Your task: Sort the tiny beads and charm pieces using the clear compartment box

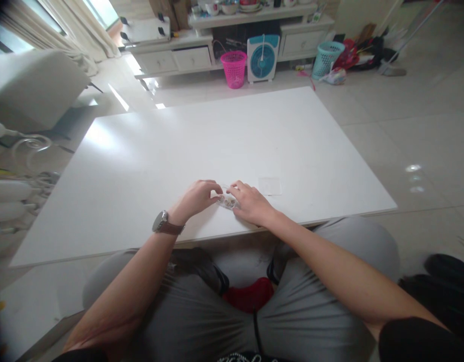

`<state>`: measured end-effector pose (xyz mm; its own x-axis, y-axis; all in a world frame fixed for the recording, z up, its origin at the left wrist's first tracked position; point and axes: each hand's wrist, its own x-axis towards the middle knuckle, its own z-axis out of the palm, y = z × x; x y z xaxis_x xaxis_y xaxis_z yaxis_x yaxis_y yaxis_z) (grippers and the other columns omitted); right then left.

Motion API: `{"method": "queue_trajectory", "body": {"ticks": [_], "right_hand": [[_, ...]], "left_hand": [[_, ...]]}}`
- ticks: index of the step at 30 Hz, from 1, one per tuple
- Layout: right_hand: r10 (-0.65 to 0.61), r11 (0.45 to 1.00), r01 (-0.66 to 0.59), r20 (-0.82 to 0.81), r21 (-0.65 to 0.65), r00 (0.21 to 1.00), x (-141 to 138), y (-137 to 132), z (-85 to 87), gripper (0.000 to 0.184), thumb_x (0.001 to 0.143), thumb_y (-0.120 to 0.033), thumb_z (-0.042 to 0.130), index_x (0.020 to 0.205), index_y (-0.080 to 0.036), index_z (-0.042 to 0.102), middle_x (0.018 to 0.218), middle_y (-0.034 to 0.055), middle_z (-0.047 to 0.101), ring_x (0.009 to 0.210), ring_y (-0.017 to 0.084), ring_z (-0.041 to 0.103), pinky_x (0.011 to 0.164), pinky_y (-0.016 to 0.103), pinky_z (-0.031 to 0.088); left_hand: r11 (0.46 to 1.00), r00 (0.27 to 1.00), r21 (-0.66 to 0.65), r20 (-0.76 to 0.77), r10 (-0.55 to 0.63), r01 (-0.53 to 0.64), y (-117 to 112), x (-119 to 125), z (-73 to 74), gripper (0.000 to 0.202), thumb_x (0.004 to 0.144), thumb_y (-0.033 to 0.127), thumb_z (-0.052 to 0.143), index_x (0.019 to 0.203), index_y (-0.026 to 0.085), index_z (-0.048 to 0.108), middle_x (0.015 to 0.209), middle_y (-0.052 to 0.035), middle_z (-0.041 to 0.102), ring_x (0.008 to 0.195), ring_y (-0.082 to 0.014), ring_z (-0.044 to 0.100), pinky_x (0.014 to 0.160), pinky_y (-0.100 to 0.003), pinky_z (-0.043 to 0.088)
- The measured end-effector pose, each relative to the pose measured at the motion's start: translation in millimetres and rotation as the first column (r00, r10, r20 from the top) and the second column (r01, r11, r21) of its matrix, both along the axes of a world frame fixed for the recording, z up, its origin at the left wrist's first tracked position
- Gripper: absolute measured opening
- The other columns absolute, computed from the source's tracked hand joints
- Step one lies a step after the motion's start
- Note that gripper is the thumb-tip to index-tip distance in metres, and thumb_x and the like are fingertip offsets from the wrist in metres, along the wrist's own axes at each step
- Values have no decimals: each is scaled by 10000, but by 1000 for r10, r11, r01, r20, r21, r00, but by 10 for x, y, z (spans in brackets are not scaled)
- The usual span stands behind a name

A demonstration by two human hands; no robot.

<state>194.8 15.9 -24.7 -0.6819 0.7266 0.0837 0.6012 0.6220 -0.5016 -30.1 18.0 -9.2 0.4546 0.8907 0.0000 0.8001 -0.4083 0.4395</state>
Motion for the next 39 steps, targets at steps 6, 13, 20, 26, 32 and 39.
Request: {"method": "queue_trajectory", "body": {"ticks": [6, 13, 20, 26, 32, 39], "right_hand": [[14, 1000, -14, -9, 1, 1000, -6, -10, 12, 455, 818, -195, 681, 1262, -210, 581, 1297, 119, 574, 1109, 288, 604, 963, 455, 504], [-57, 998, 56, 31, 31, 998, -6, -16, -4, 449, 845, -263, 690, 1272, -191, 572, 1304, 135, 572, 1123, 301, 594, 964, 453, 505], [-92, 995, 91, 45, 27, 995, 19, -2, -64, 486, 824, -257, 687, 1284, -189, 543, 1217, 131, 621, 1128, 309, 577, 994, 452, 486], [-1, 1000, 1, -30, -13, 1000, 32, 4, -102, 496, 839, -154, 616, 1326, -182, 524, 1356, 146, 607, 1248, 299, 553, 1073, 475, 453], [20, 1000, -18, -91, 20, 996, 29, 19, -89, 353, 846, -209, 662, 1195, -184, 614, 1343, 152, 595, 1241, 312, 540, 1082, 517, 448], [5, 999, -1, -93, 35, 996, 5, 21, -26, 255, 884, -215, 627, 1135, -184, 652, 1236, 126, 622, 1148, 293, 557, 1031, 473, 473]], "left_hand": [[1000, 999, -23, -48, -20, 18, 5, 2, -3, 171, 847, 167, 594, 861, 197, 762, 941, -64, 711, 769, -175, 626, 752, -308, 477], [1000, 1000, -29, -19, -10, 9, 4, -30, 28, 236, 885, 232, 559, 908, 181, 788, 951, -81, 682, 772, -180, 621, 763, -318, 479], [988, 988, -18, 32, 154, -154, 69, -245, 186, 239, 895, 213, 528, 926, 175, 762, 905, -64, 712, 786, -169, 624, 814, -307, 484], [982, 982, -28, -20, 188, -189, 90, -328, 208, 223, 897, 233, 534, 913, 176, 749, 883, -59, 721, 769, -169, 627, 813, -307, 484], [994, 994, -40, 49, 102, -100, 50, -212, 164, 190, 865, 204, 572, 894, 176, 758, 894, -59, 710, 742, -158, 614, 759, -292, 480], [992, 990, -51, 82, -111, 115, -27, 15, 61, 165, 863, 189, 638, 945, 205, 781, 901, -45, 676, 726, -148, 595, 727, -286, 463]]}}
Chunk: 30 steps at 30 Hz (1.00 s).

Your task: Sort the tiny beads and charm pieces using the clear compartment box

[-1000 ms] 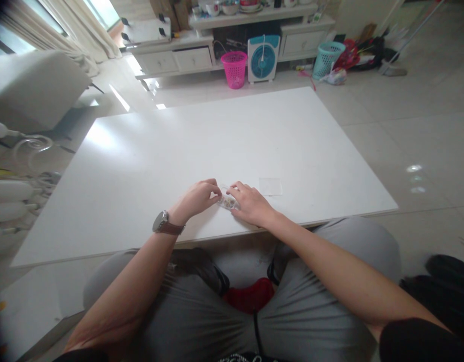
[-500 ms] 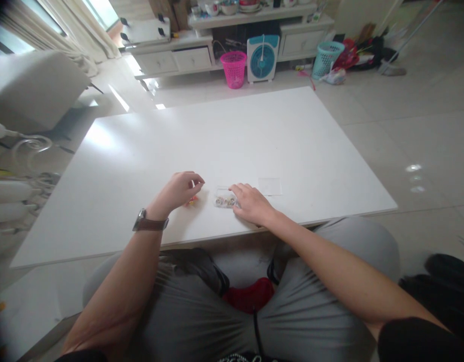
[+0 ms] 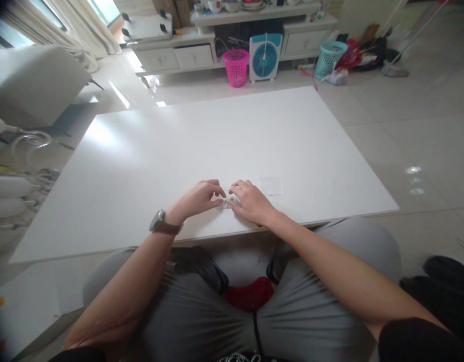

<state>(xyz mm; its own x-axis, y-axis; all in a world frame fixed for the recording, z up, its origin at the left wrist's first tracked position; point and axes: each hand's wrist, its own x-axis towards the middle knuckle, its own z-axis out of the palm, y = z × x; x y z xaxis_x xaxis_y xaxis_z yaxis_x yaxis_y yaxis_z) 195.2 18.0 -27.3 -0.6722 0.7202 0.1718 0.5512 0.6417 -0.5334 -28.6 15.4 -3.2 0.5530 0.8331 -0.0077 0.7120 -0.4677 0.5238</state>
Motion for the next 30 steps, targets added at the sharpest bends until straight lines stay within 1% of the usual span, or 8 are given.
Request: {"method": "queue_trajectory", "body": {"ticks": [4, 9, 15, 18, 21, 24, 30], "right_hand": [[13, 1000, -13, -2, 18, 1000, 0, -7, 2, 209, 906, -216, 617, 1103, -194, 682, 1242, 125, 621, 1136, 290, 561, 1028, 475, 471], [42, 998, -41, -14, 47, 999, 2, 0, 1, 157, 913, -212, 624, 1032, -192, 724, 1249, 141, 619, 1147, 298, 557, 1019, 484, 472], [45, 997, -44, -7, 63, 999, -8, -3, 11, 138, 883, -162, 650, 972, -188, 752, 1243, 143, 623, 1153, 292, 565, 1040, 481, 468], [45, 997, -45, 8, 64, 999, -11, -6, 14, 142, 874, -146, 652, 958, -183, 760, 1245, 147, 630, 1158, 297, 564, 1040, 482, 469], [38, 998, -39, 20, 58, 999, -6, -4, 13, 151, 877, -147, 645, 963, -187, 763, 1248, 142, 636, 1158, 299, 563, 1027, 485, 476], [38, 998, -39, 29, 54, 999, 0, 0, 8, 163, 874, -145, 646, 976, -186, 766, 1252, 144, 637, 1166, 301, 562, 1024, 486, 476], [26, 999, -28, 49, 45, 998, 3, 2, 1, 163, 868, -142, 645, 959, -190, 772, 1260, 144, 638, 1166, 307, 567, 985, 482, 496]], "left_hand": [[1000, 999, 6, -36, -13, 13, -10, 22, -54, 175, 880, 181, 619, 940, 208, 782, 906, -45, 663, 741, -153, 600, 737, -292, 459], [1000, 999, 15, -49, -5, 6, -12, 22, -66, 193, 925, 273, 605, 988, 208, 776, 906, -41, 661, 741, -152, 602, 719, -288, 458], [1000, 997, 0, -70, 22, -22, -53, 96, -26, 200, 887, 236, 608, 988, 199, 777, 924, -42, 669, 773, -168, 622, 735, -298, 470], [999, 995, 0, -92, 39, -39, -66, 137, -16, 197, 880, 223, 598, 958, 192, 777, 929, -47, 670, 768, -174, 623, 737, -307, 473], [999, 993, 9, -103, 54, -54, -62, 153, -27, 188, 879, 212, 586, 918, 188, 769, 924, -50, 669, 757, -171, 618, 731, -303, 470], [999, 994, 16, -104, 38, -36, -50, 146, -46, 180, 884, 204, 574, 892, 183, 753, 922, -52, 668, 755, -167, 614, 727, -297, 467], [1000, 993, 16, -113, 22, -20, -30, 128, -80, 168, 890, 217, 566, 899, 186, 732, 937, -49, 662, 770, -168, 618, 743, -298, 469]]}}
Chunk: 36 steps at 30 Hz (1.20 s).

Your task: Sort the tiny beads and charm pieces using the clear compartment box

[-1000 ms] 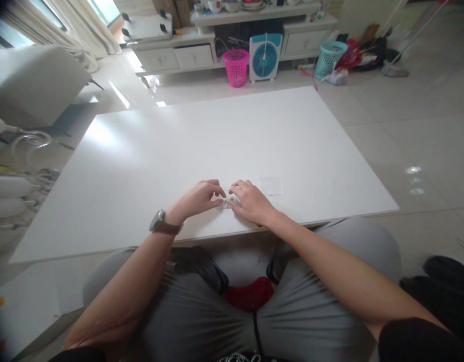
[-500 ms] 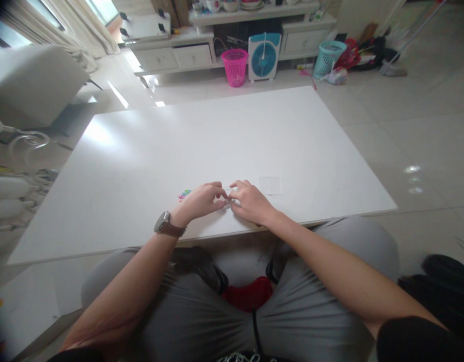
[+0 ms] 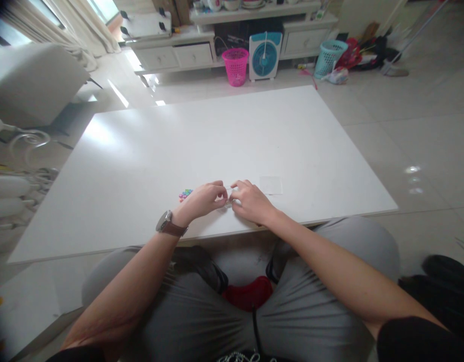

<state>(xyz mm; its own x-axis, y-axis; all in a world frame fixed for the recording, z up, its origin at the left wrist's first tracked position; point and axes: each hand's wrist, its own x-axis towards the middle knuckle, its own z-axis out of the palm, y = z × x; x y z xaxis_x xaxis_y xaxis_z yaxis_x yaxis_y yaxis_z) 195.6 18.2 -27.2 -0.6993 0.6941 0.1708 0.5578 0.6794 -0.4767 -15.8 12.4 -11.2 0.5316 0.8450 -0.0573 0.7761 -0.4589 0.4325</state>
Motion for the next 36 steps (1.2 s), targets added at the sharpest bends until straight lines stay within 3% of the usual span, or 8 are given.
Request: {"method": "queue_trajectory", "body": {"ticks": [17, 27, 33, 36], "right_hand": [[-8, 1000, 9, 24, -8, 1000, -2, 3, 6, 164, 894, -170, 622, 982, -191, 758, 1270, 135, 638, 1173, 304, 562, 988, 474, 494], [-7, 1000, 7, 1, -5, 1000, 5, 0, -5, 147, 890, -161, 621, 945, -196, 752, 1249, 132, 641, 1160, 300, 563, 986, 486, 490], [-13, 1000, 13, -21, -15, 1000, 12, 3, -14, 163, 901, -177, 612, 996, -202, 742, 1243, 124, 639, 1142, 292, 564, 994, 484, 484], [-18, 1000, 17, -23, -16, 1000, 22, 7, -29, 173, 903, -190, 609, 1027, -199, 730, 1239, 123, 638, 1140, 287, 565, 997, 475, 484]], "left_hand": [[998, 996, -20, -75, 55, -57, -53, 118, 68, 163, 896, 198, 563, 910, 174, 724, 985, -68, 670, 793, -187, 654, 766, -310, 498], [997, 996, -1, 58, 73, -73, 24, -36, -10, 138, 903, 232, 556, 901, 183, 685, 952, -60, 644, 798, -182, 625, 783, -319, 488], [991, 980, -25, 148, 132, -130, 53, -111, 85, 120, 867, 184, 569, 849, 167, 686, 901, -57, 661, 765, -163, 599, 724, -292, 473], [985, 981, -87, 111, 157, -147, 73, -184, 137, 97, 836, 172, 607, 801, 161, 696, 852, -51, 683, 727, -153, 595, 705, -282, 466]]}}
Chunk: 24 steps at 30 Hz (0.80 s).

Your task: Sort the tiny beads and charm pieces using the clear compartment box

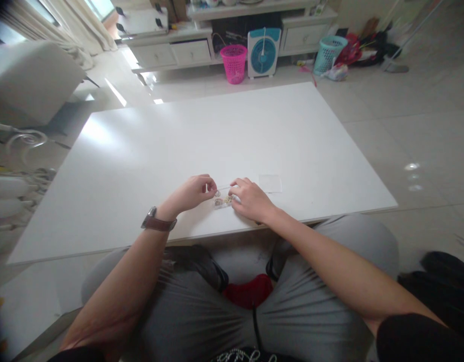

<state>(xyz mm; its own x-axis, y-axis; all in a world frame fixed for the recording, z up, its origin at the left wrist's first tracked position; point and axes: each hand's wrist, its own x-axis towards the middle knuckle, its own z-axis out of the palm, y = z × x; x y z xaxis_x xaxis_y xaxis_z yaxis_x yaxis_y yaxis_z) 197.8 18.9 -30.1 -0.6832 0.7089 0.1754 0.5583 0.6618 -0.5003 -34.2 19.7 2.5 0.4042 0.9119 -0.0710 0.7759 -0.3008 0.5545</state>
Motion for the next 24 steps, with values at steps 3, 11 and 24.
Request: {"method": "queue_trajectory", "body": {"ticks": [3, 11, 24], "right_hand": [[-1, 1000, 1, 3, 3, 1000, 5, 0, -9, 165, 903, -197, 606, 1018, -196, 724, 1239, 122, 636, 1133, 282, 569, 991, 468, 488], [-7, 1000, 7, -2, 4, 1000, -10, -3, 2, 155, 899, -186, 603, 1000, -201, 719, 1232, 117, 641, 1136, 285, 570, 974, 467, 497], [-3, 1000, 3, 5, -13, 1000, -25, -6, 37, 168, 905, -184, 596, 1010, -195, 727, 1238, 126, 643, 1134, 292, 573, 984, 475, 496]], "left_hand": [[998, 998, -67, -60, -13, 9, 4, -61, 27, 93, 812, 171, 631, 768, 158, 713, 792, -46, 695, 687, -145, 592, 671, -272, 449], [997, 984, -60, -168, -62, 53, -55, 0, -71, 123, 804, 219, 636, 778, 170, 746, 774, -52, 717, 670, -161, 601, 637, -282, 434], [999, 992, 54, -123, 16, -10, -78, 90, -73, 130, 813, 192, 642, 890, 211, 746, 814, -21, 759, 682, -164, 649, 706, -294, 479]]}}
